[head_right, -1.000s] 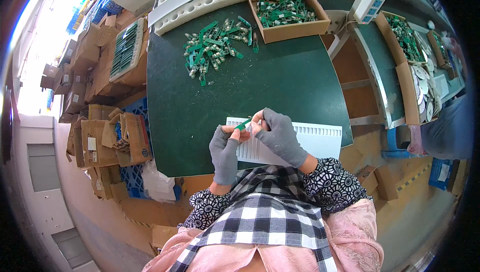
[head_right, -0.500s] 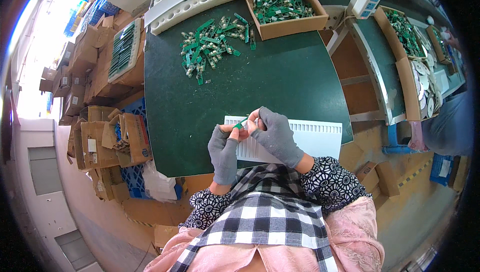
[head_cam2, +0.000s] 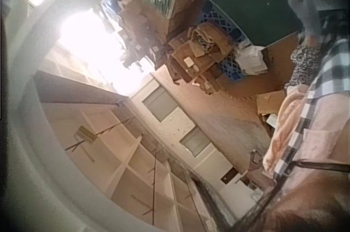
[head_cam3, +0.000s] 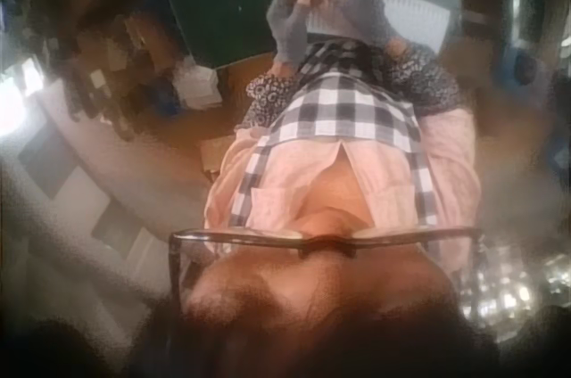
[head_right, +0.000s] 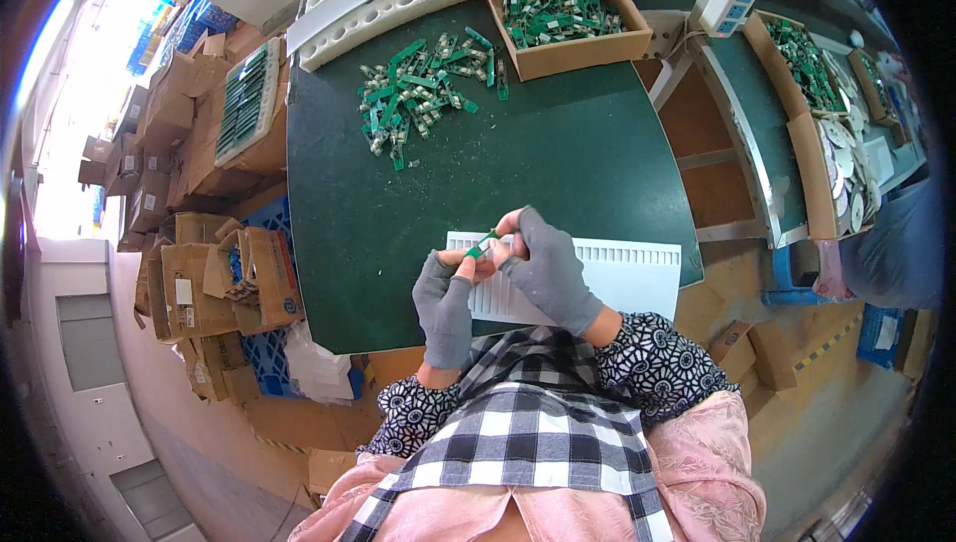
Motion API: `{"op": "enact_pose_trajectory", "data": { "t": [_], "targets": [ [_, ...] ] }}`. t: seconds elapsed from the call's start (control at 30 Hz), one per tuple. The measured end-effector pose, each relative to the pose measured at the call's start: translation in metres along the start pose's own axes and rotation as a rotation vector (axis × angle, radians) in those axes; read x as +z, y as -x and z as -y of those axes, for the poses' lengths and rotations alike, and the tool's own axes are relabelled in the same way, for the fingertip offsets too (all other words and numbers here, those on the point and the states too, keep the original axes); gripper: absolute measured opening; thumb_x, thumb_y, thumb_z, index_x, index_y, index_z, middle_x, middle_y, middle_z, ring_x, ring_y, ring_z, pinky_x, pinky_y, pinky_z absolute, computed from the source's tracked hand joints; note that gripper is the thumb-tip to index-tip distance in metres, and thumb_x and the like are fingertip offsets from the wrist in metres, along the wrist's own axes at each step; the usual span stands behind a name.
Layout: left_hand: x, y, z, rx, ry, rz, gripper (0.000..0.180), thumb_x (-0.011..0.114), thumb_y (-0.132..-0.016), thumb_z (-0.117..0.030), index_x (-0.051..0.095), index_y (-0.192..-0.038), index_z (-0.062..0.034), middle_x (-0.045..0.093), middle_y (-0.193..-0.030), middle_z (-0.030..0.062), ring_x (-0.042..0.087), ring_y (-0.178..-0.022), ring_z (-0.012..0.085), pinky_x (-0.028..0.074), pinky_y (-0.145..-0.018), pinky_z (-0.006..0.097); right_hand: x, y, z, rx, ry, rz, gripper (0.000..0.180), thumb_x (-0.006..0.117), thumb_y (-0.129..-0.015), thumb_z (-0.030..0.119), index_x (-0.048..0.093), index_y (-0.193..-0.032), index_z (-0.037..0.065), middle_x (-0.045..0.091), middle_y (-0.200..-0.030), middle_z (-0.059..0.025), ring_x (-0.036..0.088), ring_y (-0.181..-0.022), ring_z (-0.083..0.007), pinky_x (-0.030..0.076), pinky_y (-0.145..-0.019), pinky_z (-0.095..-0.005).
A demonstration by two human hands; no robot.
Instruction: The person assembles small electronic components into a plastic fixture and circuit boards by hand.
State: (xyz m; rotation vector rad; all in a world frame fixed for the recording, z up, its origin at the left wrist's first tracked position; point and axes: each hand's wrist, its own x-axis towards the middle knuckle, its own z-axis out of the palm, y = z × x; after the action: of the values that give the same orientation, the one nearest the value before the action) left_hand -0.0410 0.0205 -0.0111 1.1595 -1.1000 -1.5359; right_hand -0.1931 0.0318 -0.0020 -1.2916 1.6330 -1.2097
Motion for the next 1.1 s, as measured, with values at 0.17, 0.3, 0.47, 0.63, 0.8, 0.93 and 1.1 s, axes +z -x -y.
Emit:
{"op": "enact_pose_trajectory", "data": {
  "t": [0.17,0.3,0.47,0.63,0.8,0.93,1.1],
  "targets": [
    [-0.005,0.006,0.003,-0.006,-0.01,0.039,0.014,0.053,-0.099,-0.008,0.06,-0.096,0.0036,0.067,-0.092,0.0095,0.067,-0.086,0.0167,0.052,-0.084,0.029,-0.021,-0.009,0.001,0.151,-0.229,0.131,0.021,0.067,-0.092,0.02,0.062,-0.096,0.001,0.052,-0.063,0.0013,0.046,-0.05,-0.0055,0.038,-0.046,-0.0243],
    [-0.008,0.002,0.01,-0.021,0.063,0.034,0.016,0.051,-0.1,-0.011,0.06,-0.096,0.0021,0.066,-0.09,0.0092,0.066,-0.085,0.0157,0.051,-0.084,0.028,-0.05,-0.054,0.018,0.142,-0.465,0.184,0.018,0.065,-0.094,0.022,0.063,-0.093,0.004,0.055,-0.064,0.0031,0.046,-0.045,-0.0036,0.037,-0.041,-0.0209],
    [-0.007,0.002,0.001,0.051,0.021,0.063,0.018,0.053,-0.101,-0.014,0.06,-0.095,0.0018,0.066,-0.09,0.0088,0.064,-0.085,0.0136,0.052,-0.082,0.028,-0.123,-0.156,0.029,0.018,-0.177,-0.074,0.019,0.067,-0.093,0.023,0.063,-0.091,0.005,0.053,-0.062,0.0017,0.048,-0.047,-0.0065,0.037,-0.043,-0.0246],
    [-0.006,0.002,0.001,0.056,0.049,0.045,0.019,0.05,-0.102,-0.014,0.058,-0.095,0.0008,0.066,-0.089,0.0091,0.064,-0.083,0.0145,0.053,-0.08,0.028,-0.049,-0.154,-0.001,-0.329,0.275,-0.033,0.027,0.073,-0.085,0.024,0.06,-0.098,0.004,0.058,-0.065,-0.007,0.061,-0.059,-0.0229,0.048,-0.058,-0.0365],
    [-0.004,0.0,0.008,0.009,0.1,0.09,0.016,0.052,-0.101,-0.011,0.059,-0.096,0.0029,0.066,-0.091,0.0088,0.064,-0.085,0.0133,0.052,-0.083,0.026,0.009,-0.185,-0.032,-0.341,0.807,0.057,0.042,0.072,-0.083,0.031,0.055,-0.108,0.001,0.068,-0.079,-0.0172,0.068,-0.078,-0.0366,0.054,-0.07,-0.0458],
    [-0.007,0.002,0.008,0.022,0.078,0.101,0.016,0.049,-0.102,-0.01,0.059,-0.097,0.0021,0.065,-0.093,0.0097,0.065,-0.086,0.0163,0.055,-0.084,0.031,0.009,-0.202,-0.007,-0.24,0.884,0.176,0.031,0.071,-0.081,0.028,0.065,-0.088,-0.002,0.069,-0.08,-0.0208,0.069,-0.082,-0.0376,0.055,-0.075,-0.0449],
    [-0.011,0.001,0.0,-0.019,0.131,0.125,0.017,0.049,-0.101,-0.011,0.059,-0.098,0.0024,0.065,-0.095,0.0102,0.065,-0.089,0.0167,0.054,-0.086,0.032,-0.024,-0.179,-0.004,0.07,0.351,0.303,0.031,0.073,-0.082,0.028,0.069,-0.082,-0.002,0.065,-0.069,-0.0152,0.064,-0.062,-0.025,0.049,-0.06,-0.0346]
  ]
}}
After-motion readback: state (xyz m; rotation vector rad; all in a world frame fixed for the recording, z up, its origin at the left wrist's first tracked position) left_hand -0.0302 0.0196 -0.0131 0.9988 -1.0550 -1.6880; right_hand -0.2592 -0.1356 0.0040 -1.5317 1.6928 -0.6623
